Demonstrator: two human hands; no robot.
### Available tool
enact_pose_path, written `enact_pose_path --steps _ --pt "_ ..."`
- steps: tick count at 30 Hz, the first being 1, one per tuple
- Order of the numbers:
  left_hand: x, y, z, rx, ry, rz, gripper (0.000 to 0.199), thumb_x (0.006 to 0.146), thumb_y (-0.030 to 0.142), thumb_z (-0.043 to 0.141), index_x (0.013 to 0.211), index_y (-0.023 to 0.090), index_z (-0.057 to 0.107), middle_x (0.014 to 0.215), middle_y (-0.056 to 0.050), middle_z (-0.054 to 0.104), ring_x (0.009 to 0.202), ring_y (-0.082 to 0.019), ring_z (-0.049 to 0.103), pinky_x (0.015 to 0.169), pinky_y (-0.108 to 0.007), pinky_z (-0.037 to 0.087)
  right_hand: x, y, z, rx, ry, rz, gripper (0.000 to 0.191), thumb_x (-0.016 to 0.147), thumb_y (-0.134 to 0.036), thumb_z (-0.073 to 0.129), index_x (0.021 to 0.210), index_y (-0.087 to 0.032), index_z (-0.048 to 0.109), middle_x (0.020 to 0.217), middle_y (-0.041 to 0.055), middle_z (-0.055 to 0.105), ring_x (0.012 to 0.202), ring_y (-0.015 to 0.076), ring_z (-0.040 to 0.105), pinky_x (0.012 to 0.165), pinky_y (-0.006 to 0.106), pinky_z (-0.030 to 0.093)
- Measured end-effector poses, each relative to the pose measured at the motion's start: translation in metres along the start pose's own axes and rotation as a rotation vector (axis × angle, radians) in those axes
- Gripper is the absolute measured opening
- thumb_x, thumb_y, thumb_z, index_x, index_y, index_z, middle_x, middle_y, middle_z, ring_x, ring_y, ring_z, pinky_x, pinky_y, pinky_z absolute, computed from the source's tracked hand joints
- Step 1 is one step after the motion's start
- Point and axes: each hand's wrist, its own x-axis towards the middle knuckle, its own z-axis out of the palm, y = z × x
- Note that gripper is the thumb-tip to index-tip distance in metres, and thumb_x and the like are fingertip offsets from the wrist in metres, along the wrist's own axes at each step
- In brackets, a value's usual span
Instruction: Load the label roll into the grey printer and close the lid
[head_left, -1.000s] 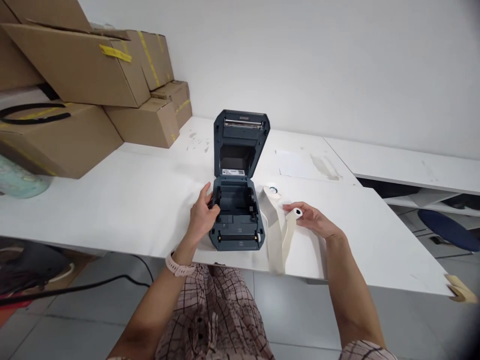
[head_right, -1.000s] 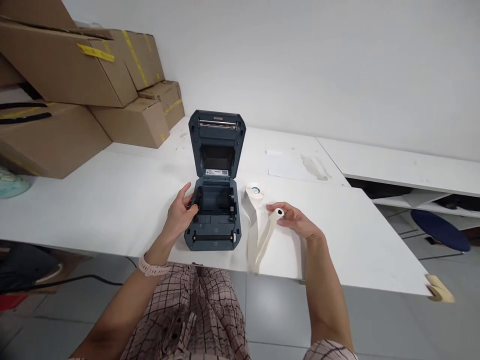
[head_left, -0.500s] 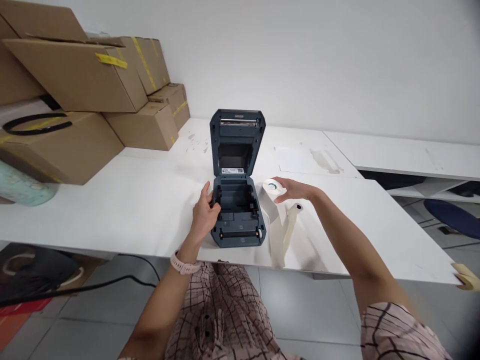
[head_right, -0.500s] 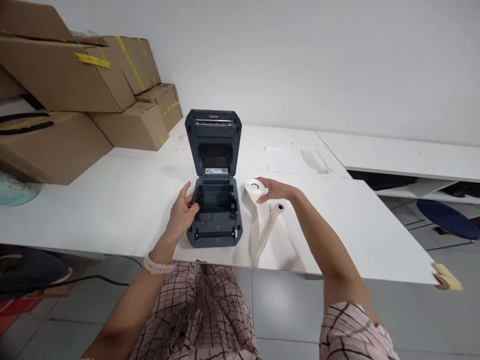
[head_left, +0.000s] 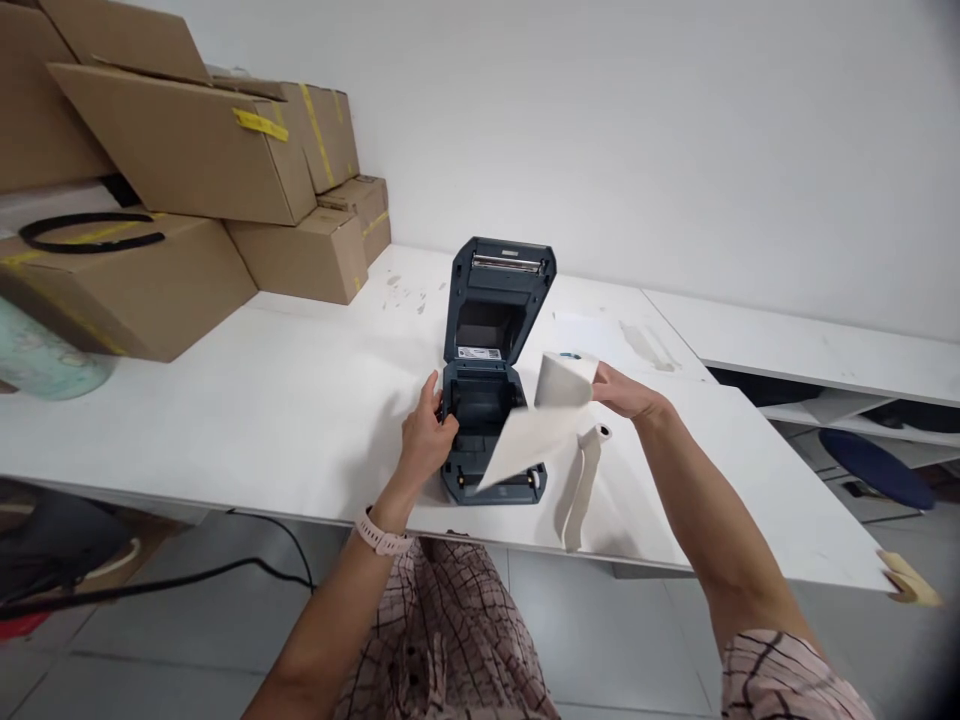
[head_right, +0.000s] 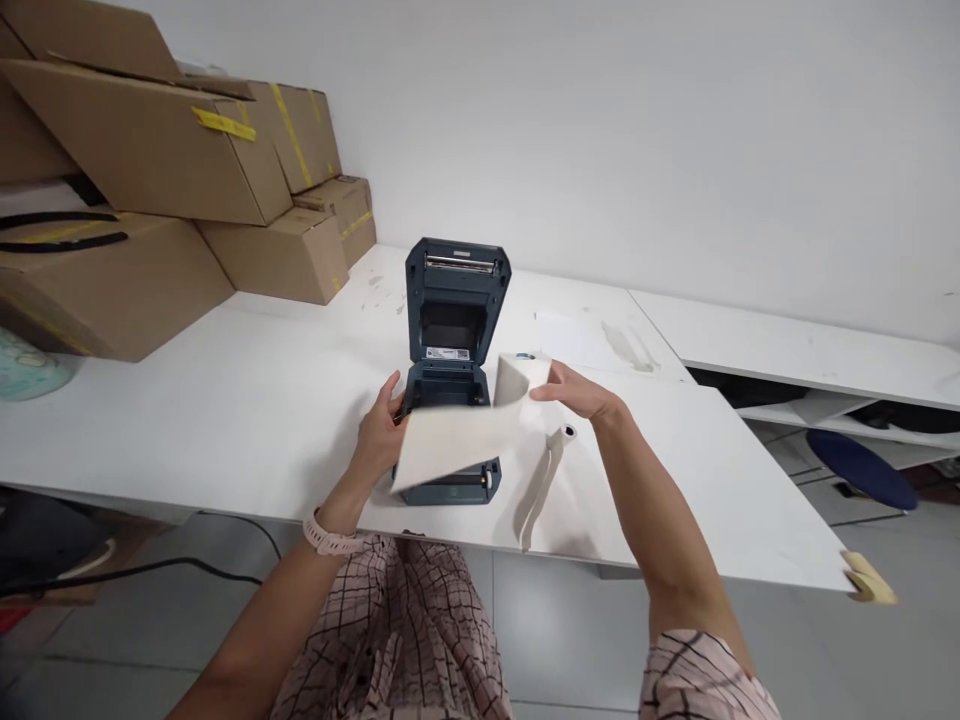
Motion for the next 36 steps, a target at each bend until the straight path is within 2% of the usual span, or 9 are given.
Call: enact_pose_path --steps 3,7,11,16,19,23,27,30,36 --pt "0.001 -0.003 0.001 -0.022 0.005 0.012 0.084 0.086 0.014 0.061 0.166 0.022 0.037 0.152 -0.014 0.067 0.137 -0.032 0.067 0.118 -0.053 0.048 0.017 -0.043 0.026 -0.319 -0.091 -0.056 0.073 0.072 -0.057 0.088 0.132 -0.025 0.063 0.127 0.0082 0.075 0.114 0.0318 0.071 0.095 0.042 0.057" --pt "0.002 -0.006 0.002 -0.023 0.011 0.016 0.084 0.087 0.014 0.061 0.166 0.023 0.037 0.152 -0.014 0.067 0.139 -0.033 0.066 0.118 -0.054 0.047 0.053 -0.083 0.071 -0.873 -0.225 0.053 0.065 0.069 -0.049 0.088 0.125 -0.024 0.066 0.115 0.0103 0.077 0.099 0.0341 0.071 0.086 0.044 0.055" --pt "0.001 -0.004 0.002 -0.019 0.001 0.023 0.083 0.088 0.015 0.06 0.167 0.022 0.035 0.151 -0.014 0.067 0.135 -0.034 0.068 0.117 -0.055 0.047 0.085 -0.085 0.1 -1.134 -0.3 0.168 0.061 0.066 -0.044 0.087 0.12 -0.022 0.068 0.107 0.0129 0.077 0.093 0.0373 0.073 0.078 0.044 0.054" --pt "-0.001 -0.002 0.0 -0.021 -0.007 0.017 0.082 0.089 0.017 0.061 0.167 0.021 0.035 0.154 -0.015 0.065 0.139 -0.034 0.065 0.118 -0.055 0.047 0.097 -0.067 0.103 -1.157 -0.36 0.184 0.065 0.075 -0.045 0.084 0.13 -0.017 0.066 0.122 0.017 0.077 0.109 0.0415 0.074 0.088 0.048 0.057" --pt "-0.001 -0.003 0.001 -0.036 -0.006 0.015 0.082 0.09 0.017 0.061 0.167 0.023 0.035 0.153 -0.014 0.066 0.139 -0.034 0.065 0.117 -0.054 0.048 0.077 -0.057 0.102 -1.075 -0.26 0.056 0.064 0.087 -0.038 0.078 0.145 -0.016 0.06 0.147 0.0203 0.068 0.131 0.0436 0.066 0.104 0.056 0.055" --pt "-0.002 -0.006 0.003 -0.081 0.006 0.027 0.08 0.09 0.017 0.06 0.166 0.027 0.037 0.152 -0.011 0.067 0.134 -0.031 0.068 0.119 -0.052 0.047 0.016 -0.046 0.116 -0.971 -0.106 -0.198 0.054 0.106 -0.043 0.06 0.154 -0.019 0.055 0.159 0.0206 0.058 0.144 0.0412 0.058 0.116 0.064 0.049" --pt "-0.002 -0.013 0.006 -0.14 0.033 0.033 0.078 0.091 0.02 0.063 0.165 0.026 0.039 0.153 -0.011 0.067 0.136 -0.03 0.068 0.12 -0.049 0.047 -0.039 -0.035 0.142 -0.932 -0.123 -0.197 0.065 0.107 -0.062 0.051 0.16 -0.023 0.051 0.169 0.019 0.046 0.155 0.0398 0.047 0.122 0.065 0.046" --pt "0.0 -0.02 0.01 -0.224 0.015 0.045 0.077 0.095 0.026 0.064 0.166 0.023 0.034 0.159 -0.014 0.06 0.143 -0.029 0.062 0.12 -0.046 0.048 -0.053 -0.024 0.156 -0.949 -0.089 -0.173 0.071 0.108 -0.063 0.048 0.165 -0.023 0.043 0.175 0.0185 0.033 0.163 0.0371 0.034 0.128 0.064 0.039" --pt "-0.01 -0.018 0.011 -0.372 -0.024 -0.017 0.076 0.099 0.031 0.063 0.166 0.019 0.031 0.17 -0.018 0.045 0.156 -0.027 0.048 0.125 -0.042 0.043 -0.053 -0.011 0.169 -0.919 -0.055 -0.167 0.081 0.105 -0.065 0.052 0.172 -0.024 0.029 0.179 0.0162 0.02 0.168 0.0355 0.017 0.134 0.065 0.023"
